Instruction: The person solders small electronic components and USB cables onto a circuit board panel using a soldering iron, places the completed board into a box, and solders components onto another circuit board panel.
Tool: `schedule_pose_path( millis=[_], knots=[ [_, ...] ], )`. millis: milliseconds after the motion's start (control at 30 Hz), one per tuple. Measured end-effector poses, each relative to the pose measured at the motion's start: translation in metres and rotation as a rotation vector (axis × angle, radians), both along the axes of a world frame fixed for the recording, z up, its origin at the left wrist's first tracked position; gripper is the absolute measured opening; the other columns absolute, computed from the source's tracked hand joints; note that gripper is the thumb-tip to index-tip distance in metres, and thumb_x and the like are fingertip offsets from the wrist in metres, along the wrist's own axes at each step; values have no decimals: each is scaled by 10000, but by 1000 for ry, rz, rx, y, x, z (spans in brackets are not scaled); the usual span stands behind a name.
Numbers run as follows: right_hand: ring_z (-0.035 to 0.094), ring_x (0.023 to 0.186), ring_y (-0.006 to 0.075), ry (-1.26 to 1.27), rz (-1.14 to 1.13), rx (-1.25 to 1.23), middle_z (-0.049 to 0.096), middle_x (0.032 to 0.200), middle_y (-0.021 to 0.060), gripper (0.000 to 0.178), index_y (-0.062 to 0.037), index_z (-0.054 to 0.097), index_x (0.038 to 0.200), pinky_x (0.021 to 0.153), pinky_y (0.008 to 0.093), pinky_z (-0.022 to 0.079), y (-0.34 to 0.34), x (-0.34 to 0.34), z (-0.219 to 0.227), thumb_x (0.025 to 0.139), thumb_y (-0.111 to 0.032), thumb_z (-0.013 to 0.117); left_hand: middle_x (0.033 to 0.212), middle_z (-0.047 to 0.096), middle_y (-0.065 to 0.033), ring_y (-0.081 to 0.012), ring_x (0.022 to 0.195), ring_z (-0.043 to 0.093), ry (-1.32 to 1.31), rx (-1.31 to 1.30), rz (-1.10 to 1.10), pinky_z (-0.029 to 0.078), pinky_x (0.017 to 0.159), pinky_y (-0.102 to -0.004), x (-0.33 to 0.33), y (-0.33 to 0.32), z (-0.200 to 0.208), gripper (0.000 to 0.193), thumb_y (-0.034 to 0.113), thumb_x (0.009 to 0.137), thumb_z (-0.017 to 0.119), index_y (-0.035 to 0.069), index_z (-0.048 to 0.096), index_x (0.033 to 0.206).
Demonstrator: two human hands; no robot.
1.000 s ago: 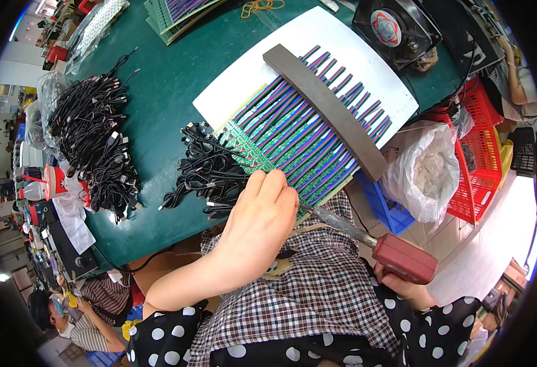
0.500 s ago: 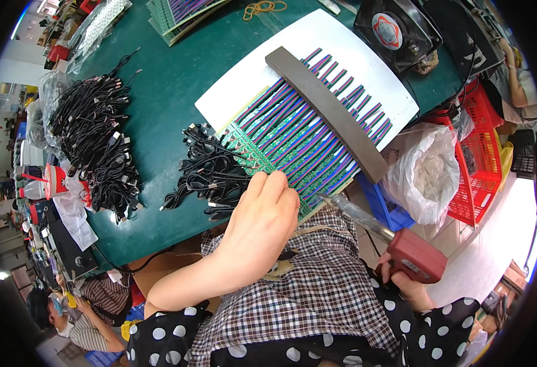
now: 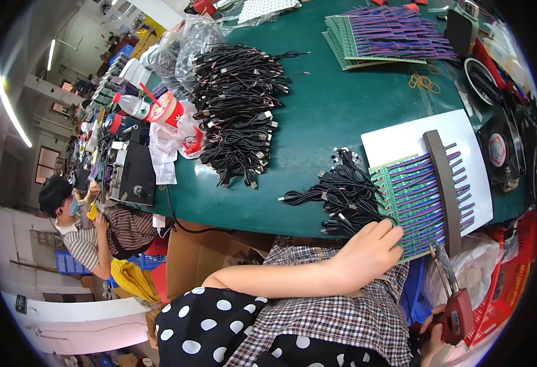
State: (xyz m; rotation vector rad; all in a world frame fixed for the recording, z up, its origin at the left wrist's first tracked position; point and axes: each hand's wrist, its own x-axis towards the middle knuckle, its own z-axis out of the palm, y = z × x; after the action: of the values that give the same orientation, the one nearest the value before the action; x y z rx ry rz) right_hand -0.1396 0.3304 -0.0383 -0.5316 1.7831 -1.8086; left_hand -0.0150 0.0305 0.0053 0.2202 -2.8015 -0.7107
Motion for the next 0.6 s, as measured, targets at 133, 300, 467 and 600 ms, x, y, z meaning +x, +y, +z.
schedule_pose_path(
  millis=[133, 300, 467, 600],
  knots=[
    [456, 485, 93, 9, 19, 39, 508, 958, 116, 519, 67, 439, 1091, 406, 214, 309, 0, -6, -1, 867, -361, 628, 934, 574, -42, -225, 921, 554, 259, 70, 44, 416, 743, -389, 19, -26, 0, 229, 183, 674, 700, 119, 662, 890],
    [464, 489, 100, 13, -15, 38, 505, 955, 109, 507, 62, 444, 1083, 412, 213, 317, -4, 1, 0, 869, -360, 625, 809, 632, -122, -309, 735, 581, 108, -177, 1294, 454, 697, -415, 80, -154, 9, 316, 324, 849, 651, 35, 587, 740],
    [478, 500, 112, 9, 80, 57, 502, 944, 102, 514, 49, 445, 1091, 421, 214, 331, -23, 4, 14, 871, -382, 619, 782, 637, -141, -316, 705, 599, -57, -453, 1474, 467, 676, -400, 124, -208, -22, 410, 407, 799, 685, 5, 609, 824],
    [480, 503, 112, 57, -21, -7, 498, 942, 97, 530, 47, 444, 1092, 420, 223, 335, -32, 10, 14, 866, -396, 625, 709, 603, -73, -178, 677, 577, 185, 50, 1335, 461, 656, -303, 146, -209, -19, 300, 255, 812, 670, -31, 620, 892]
  ],
)
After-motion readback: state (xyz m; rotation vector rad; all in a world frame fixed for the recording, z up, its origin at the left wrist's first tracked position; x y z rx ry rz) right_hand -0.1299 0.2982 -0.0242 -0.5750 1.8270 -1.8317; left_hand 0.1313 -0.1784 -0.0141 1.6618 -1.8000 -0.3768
